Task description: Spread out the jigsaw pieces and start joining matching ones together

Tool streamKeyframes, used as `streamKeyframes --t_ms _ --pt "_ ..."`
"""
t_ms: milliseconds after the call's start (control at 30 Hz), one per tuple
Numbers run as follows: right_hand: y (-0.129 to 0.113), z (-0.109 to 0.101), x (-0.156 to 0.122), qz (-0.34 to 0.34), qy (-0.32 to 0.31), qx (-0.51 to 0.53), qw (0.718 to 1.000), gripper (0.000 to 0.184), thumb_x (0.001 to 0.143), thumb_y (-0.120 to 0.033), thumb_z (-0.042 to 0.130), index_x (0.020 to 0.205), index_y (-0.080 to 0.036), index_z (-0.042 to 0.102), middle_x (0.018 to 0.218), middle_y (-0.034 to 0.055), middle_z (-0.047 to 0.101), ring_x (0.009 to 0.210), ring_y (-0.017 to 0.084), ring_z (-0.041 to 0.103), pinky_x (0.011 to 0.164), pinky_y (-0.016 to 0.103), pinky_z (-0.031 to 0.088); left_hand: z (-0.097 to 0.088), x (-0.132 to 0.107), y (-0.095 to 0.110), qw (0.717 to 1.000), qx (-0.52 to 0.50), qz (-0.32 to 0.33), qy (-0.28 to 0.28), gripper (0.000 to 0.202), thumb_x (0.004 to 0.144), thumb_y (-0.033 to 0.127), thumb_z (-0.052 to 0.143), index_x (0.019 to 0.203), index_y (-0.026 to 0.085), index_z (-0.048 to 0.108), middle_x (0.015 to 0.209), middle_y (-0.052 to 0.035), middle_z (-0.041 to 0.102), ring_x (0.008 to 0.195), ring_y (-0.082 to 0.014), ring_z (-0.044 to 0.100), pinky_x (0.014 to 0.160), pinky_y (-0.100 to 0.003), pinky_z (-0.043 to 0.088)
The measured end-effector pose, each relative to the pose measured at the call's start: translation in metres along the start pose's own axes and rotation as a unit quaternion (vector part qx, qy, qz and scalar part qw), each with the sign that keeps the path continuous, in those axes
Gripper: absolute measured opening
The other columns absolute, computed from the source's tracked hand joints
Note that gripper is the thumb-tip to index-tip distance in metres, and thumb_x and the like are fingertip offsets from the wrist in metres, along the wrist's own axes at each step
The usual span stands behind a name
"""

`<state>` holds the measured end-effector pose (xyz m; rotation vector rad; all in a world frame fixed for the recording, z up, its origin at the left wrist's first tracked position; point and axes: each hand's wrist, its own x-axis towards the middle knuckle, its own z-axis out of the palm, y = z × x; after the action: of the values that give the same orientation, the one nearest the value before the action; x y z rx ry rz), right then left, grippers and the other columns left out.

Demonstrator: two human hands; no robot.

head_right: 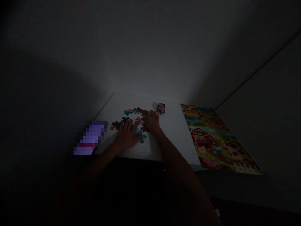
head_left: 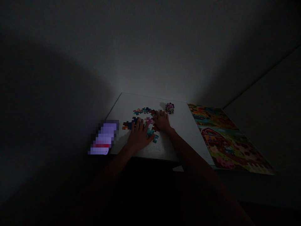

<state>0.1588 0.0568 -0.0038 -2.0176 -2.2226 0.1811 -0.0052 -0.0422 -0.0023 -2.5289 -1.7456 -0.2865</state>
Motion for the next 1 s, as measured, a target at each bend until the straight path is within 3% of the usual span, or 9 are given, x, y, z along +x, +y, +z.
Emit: streamKeyframes --t_ms 167,367,600,733,867,1000 --pt "-0.019 0.0 0.02 -0.029 -0.012 0.016 0.999 0.057 0.103 -0.044 0.02 0.154 -0.02 0.03 0.161 0.0149 0.025 0.149 0.032 0.021 0.118 0.054 0.017 0.0 -0.004 0.009 0.999 -0.019 0.028 0.002 0.079 0.094 0.069 0.031 0.149 0.013 0.038 0.157 -0.0209 0.031 0.148 -0.0394 0.017 0.117 -0.063 0.011" --pt "-0.039 0.005 0.041 -0.058 -0.047 0.051 0.996 0.063 0.1 -0.058 0.018 0.154 -0.029 0.029 0.164 0.0099 0.018 0.15 0.035 0.013 0.116 0.065 0.01 0.002 -0.003 0.017 0.998 -0.042 0.049 -0.011 0.078 0.093 0.067 0.034 0.15 0.014 0.036 0.156 -0.0206 0.033 0.148 -0.0362 0.021 0.118 -0.062 0.013" --pt "-0.054 -0.001 0.064 -0.166 -0.069 0.015 0.984 0.057 0.099 -0.057 0.027 0.151 -0.034 0.037 0.163 0.005 0.022 0.15 0.039 0.012 0.115 0.067 0.01 0.005 0.004 0.02 0.996 -0.055 0.075 0.004 0.076 0.094 0.065 0.038 0.149 0.013 0.037 0.154 -0.0226 0.035 0.145 -0.0366 0.029 0.118 -0.059 0.017" --pt "-0.063 -0.007 0.079 -0.225 -0.089 0.003 0.97 0.058 0.099 -0.057 0.027 0.15 -0.033 0.039 0.161 0.0056 0.028 0.149 0.035 0.02 0.118 0.06 0.015 0.003 0.008 0.021 0.989 -0.068 0.134 0.016 0.066 0.096 0.057 0.04 0.148 0.017 0.039 0.156 -0.017 0.036 0.147 -0.0349 0.025 0.118 -0.058 0.016" --pt "-0.054 -0.006 0.083 -0.183 -0.108 0.018 0.977 0.067 0.097 -0.065 0.024 0.153 -0.029 0.033 0.164 0.008 0.02 0.15 0.036 0.015 0.118 0.058 0.014 0.0 0.016 0.02 0.976 -0.075 0.205 -0.003 0.057 0.099 0.052 0.035 0.146 0.02 0.042 0.156 -0.0127 0.038 0.146 -0.0305 0.027 0.119 -0.055 0.016" --pt "-0.026 0.0 0.07 -0.146 -0.086 -0.001 0.986 0.068 0.097 -0.063 0.026 0.156 -0.028 0.025 0.165 0.0089 0.013 0.151 0.035 0.011 0.119 0.057 0.012 0.0 0.024 0.021 0.976 -0.071 0.207 -0.02 0.061 0.099 0.057 0.033 0.147 0.021 0.04 0.157 -0.0126 0.036 0.147 -0.0298 0.026 0.119 -0.055 0.018"
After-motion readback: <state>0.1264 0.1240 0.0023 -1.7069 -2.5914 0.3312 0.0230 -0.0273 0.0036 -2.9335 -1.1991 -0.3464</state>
